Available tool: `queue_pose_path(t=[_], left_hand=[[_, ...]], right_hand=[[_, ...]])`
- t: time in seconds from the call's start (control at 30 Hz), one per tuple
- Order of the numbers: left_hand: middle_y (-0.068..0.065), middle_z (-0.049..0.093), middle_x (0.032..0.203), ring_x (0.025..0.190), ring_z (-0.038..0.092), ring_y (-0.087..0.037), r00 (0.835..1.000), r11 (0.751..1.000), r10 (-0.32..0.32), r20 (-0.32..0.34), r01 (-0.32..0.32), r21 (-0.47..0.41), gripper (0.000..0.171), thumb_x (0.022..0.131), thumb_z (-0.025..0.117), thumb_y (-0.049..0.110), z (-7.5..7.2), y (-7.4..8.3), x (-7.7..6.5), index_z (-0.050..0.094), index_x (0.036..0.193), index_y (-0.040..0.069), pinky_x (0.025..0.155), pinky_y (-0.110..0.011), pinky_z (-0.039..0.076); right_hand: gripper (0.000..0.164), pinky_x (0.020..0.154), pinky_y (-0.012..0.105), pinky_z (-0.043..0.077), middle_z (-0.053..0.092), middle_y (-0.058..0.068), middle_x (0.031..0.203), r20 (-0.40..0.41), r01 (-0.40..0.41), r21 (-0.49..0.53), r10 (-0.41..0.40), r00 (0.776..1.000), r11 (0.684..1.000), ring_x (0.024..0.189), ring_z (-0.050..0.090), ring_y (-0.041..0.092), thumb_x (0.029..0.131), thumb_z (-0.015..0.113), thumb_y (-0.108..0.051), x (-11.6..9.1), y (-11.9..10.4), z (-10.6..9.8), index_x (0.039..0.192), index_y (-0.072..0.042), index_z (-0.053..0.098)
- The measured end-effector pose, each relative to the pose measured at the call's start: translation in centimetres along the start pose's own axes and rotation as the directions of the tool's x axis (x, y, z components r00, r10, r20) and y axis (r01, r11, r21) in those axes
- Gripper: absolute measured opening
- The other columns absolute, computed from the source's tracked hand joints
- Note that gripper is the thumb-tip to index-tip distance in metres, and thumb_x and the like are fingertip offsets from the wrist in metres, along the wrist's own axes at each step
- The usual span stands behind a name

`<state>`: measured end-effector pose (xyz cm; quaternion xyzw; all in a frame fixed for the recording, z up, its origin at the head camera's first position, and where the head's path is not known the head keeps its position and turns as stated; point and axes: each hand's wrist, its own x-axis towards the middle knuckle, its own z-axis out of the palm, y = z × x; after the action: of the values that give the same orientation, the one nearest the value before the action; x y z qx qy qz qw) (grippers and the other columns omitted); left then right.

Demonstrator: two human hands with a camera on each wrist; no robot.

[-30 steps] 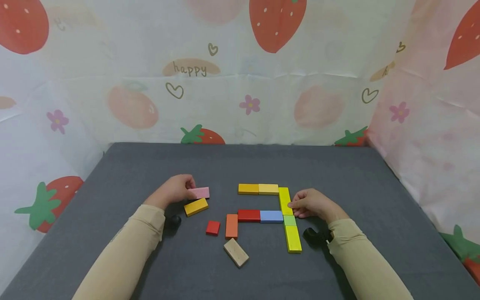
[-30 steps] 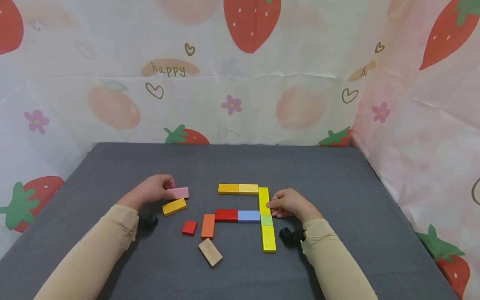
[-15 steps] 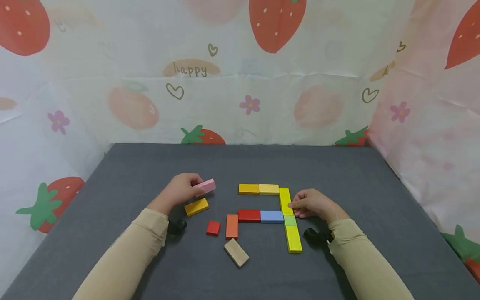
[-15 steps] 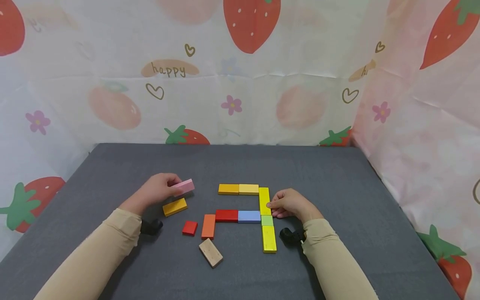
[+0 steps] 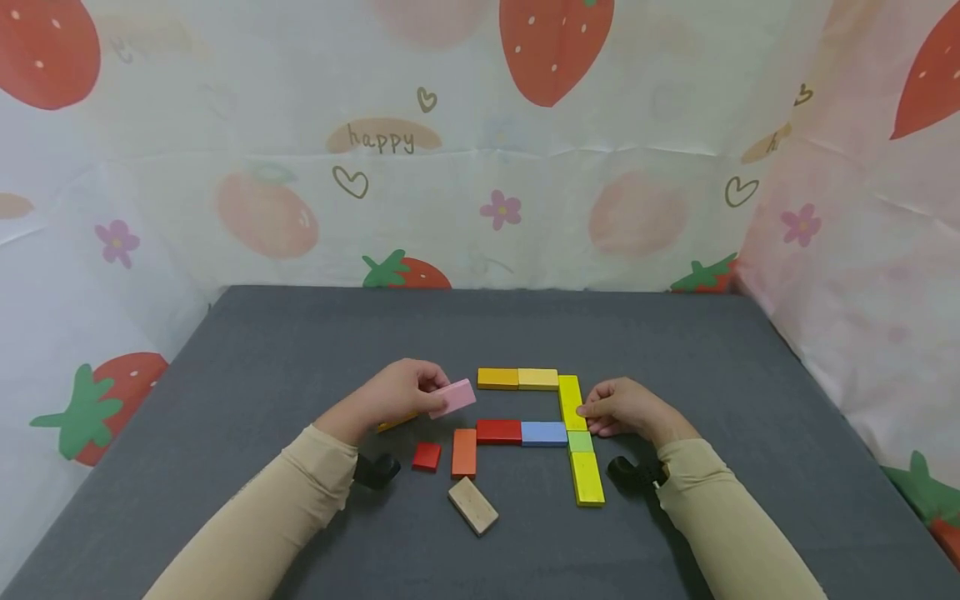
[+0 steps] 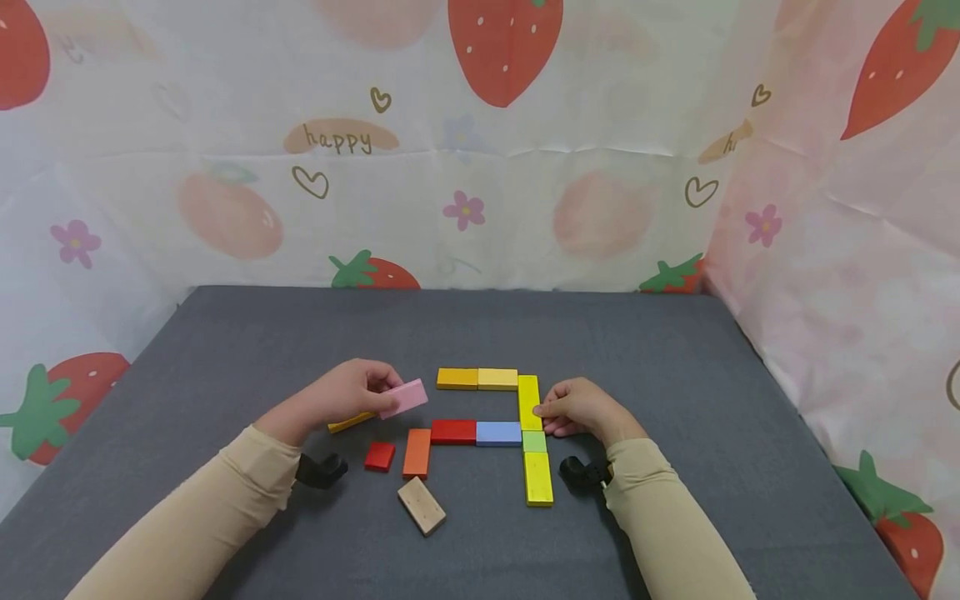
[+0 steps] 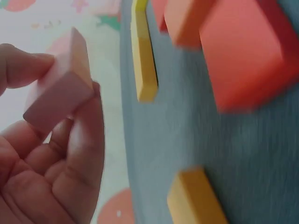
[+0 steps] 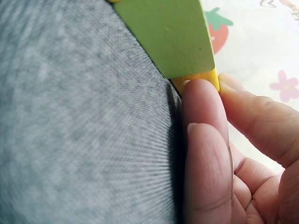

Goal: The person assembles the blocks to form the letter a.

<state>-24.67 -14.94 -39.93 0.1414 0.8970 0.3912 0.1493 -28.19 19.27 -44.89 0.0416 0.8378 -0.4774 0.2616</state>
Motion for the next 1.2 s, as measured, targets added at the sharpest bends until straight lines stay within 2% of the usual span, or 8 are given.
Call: queue_pose_path(t=[0.23, 0.4, 0.53, 0.7, 0.97, 1.2], left_hand=[[-0.001, 0.061, 0.082, 0.079, 0.054, -0.02, 0.988, 0.994, 0.072, 0.135, -0.06, -0.086, 0.008, 0.082, 0.064, 0.01, 1.7, 1.9, -0.3, 0.064, 0.089, 0.014, 0.064, -0.031, 0.047], [-0.002, 0.06, 0.08, 0.08, 0.054, -0.019, 0.979, 0.993, 0.065, 0.193, -0.045, -0.108, 0.007, 0.08, 0.063, 0.01, 3.0, 3.0, -0.4, 0.06, 0.086, 0.012, 0.066, -0.033, 0.05], [-0.001, 0.06, 0.075, 0.074, 0.054, -0.017, 0.968, 0.991, 0.108, 0.227, -0.088, -0.098, 0.004, 0.082, 0.064, 0.012, 3.9, 3.7, -0.5, 0.061, 0.083, 0.012, 0.066, -0.032, 0.05], [0.002, 0.059, 0.071, 0.071, 0.053, -0.013, 0.94, 0.985, 0.17, 0.295, -0.152, -0.083, 0.005, 0.083, 0.066, 0.018, 5.0, 4.2, -0.6, 0.063, 0.081, 0.015, 0.063, -0.027, 0.045], [0.006, 0.06, 0.07, 0.065, 0.052, -0.008, 0.876, 0.973, 0.217, 0.431, -0.23, -0.022, 0.002, 0.081, 0.069, 0.018, 7.1, 5.3, -0.7, 0.067, 0.08, 0.017, 0.059, -0.022, 0.044], [0.009, 0.058, 0.065, 0.06, 0.051, -0.004, 0.855, 0.963, 0.206, 0.475, -0.264, 0.058, 0.004, 0.08, 0.07, 0.017, 8.7, 6.0, -0.7, 0.066, 0.082, 0.017, 0.058, -0.019, 0.044]], right_hand=[[0.021, 0.059, 0.027, 0.051, 0.063, 0.007, 0.072, 0.001, -0.005, 0.001, 0.005, 1.0, 1.0, 0.058, 0.059, 0.014, 0.08, 0.07, -0.024, 0.1, 0.1, 0.0, 0.085, -0.004, 0.063], [0.021, 0.059, 0.026, 0.051, 0.063, 0.007, 0.071, 0.007, -0.005, 0.001, 0.005, 1.0, 1.0, 0.058, 0.059, 0.013, 0.08, 0.07, -0.024, 0.1, 0.1, -0.1, 0.085, -0.004, 0.063], [0.021, 0.058, 0.026, 0.051, 0.063, 0.006, 0.071, 0.007, 0.004, 0.002, -0.004, 1.0, 1.0, 0.058, 0.059, 0.013, 0.08, 0.07, -0.024, 0.1, 0.1, 0.0, 0.084, -0.004, 0.063], [0.021, 0.058, 0.026, 0.05, 0.063, 0.006, 0.071, -0.002, 0.003, -0.002, -0.003, 1.0, 1.0, 0.058, 0.059, 0.013, 0.08, 0.07, -0.024, 0.1, 0.0, 0.0, 0.082, -0.004, 0.063], [0.02, 0.057, 0.025, 0.05, 0.063, 0.006, 0.07, -0.015, -0.007, -0.006, 0.007, 1.0, 1.0, 0.057, 0.059, 0.013, 0.08, 0.07, -0.023, 0.0, -0.1, 0.1, 0.083, -0.004, 0.063], [0.02, 0.057, 0.025, 0.05, 0.063, 0.006, 0.071, -0.017, -0.012, 0.0, 0.012, 1.0, 1.0, 0.057, 0.059, 0.012, 0.08, 0.069, -0.023, 0.1, -0.1, 0.1, 0.082, -0.005, 0.063]])
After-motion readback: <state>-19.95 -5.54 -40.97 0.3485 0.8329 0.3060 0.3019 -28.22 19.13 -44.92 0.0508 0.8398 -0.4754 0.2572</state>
